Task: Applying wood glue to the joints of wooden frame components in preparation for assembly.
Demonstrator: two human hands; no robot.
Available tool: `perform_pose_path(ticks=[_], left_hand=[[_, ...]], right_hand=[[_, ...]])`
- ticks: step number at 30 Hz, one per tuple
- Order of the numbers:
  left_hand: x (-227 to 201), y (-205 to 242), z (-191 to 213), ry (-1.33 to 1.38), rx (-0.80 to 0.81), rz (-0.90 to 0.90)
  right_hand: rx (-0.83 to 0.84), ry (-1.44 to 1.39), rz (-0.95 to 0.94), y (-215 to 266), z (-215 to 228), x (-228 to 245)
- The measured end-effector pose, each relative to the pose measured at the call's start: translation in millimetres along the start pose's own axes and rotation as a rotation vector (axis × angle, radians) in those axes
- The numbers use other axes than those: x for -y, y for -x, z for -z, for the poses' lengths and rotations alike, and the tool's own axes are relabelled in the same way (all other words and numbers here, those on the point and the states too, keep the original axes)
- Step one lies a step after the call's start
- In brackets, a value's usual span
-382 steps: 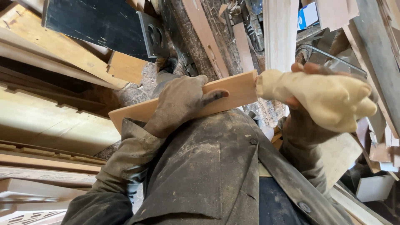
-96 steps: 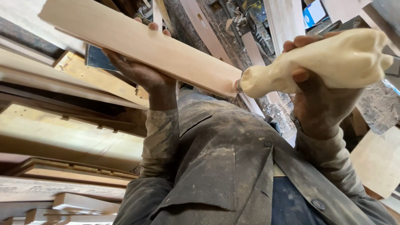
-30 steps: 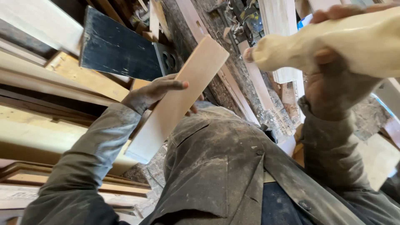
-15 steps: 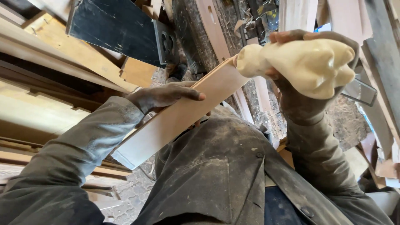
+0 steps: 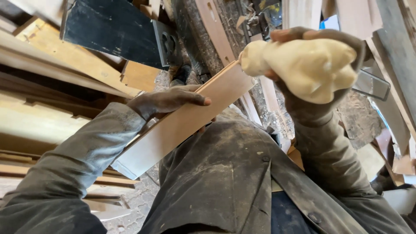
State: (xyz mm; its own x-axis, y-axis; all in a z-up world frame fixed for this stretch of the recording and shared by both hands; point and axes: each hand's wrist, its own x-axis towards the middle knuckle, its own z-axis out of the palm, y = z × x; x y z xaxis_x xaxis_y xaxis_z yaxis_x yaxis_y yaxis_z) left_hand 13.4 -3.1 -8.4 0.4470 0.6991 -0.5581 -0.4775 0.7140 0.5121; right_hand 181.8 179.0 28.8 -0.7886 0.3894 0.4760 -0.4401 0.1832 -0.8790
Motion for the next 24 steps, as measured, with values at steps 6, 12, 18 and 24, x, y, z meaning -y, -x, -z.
perform_pose_path(ticks=[6, 12, 18, 24], left_hand=[[-0.6, -0.3, 6.4, -0.041, -0.080, 0.039], [-7.0, -3.8, 0.1, -0.027, -0.030, 0.091], [-13.0, -4.9, 3.0, -0.022, -0.076, 0.104], [-18.2, -2.5, 2.7, -0.090, -0.117, 0.139]], right_hand=[[0.065, 0.067, 0.024, 14.6, 3.5, 13.3], [-0.018, -0.036, 0.082, 13.8, 6.5, -0.6], [0.042, -0.059, -0.028, 31.5, 12.0, -0.7], [-0.017, 0.010, 0.007, 39.2, 28.3, -8.6]])
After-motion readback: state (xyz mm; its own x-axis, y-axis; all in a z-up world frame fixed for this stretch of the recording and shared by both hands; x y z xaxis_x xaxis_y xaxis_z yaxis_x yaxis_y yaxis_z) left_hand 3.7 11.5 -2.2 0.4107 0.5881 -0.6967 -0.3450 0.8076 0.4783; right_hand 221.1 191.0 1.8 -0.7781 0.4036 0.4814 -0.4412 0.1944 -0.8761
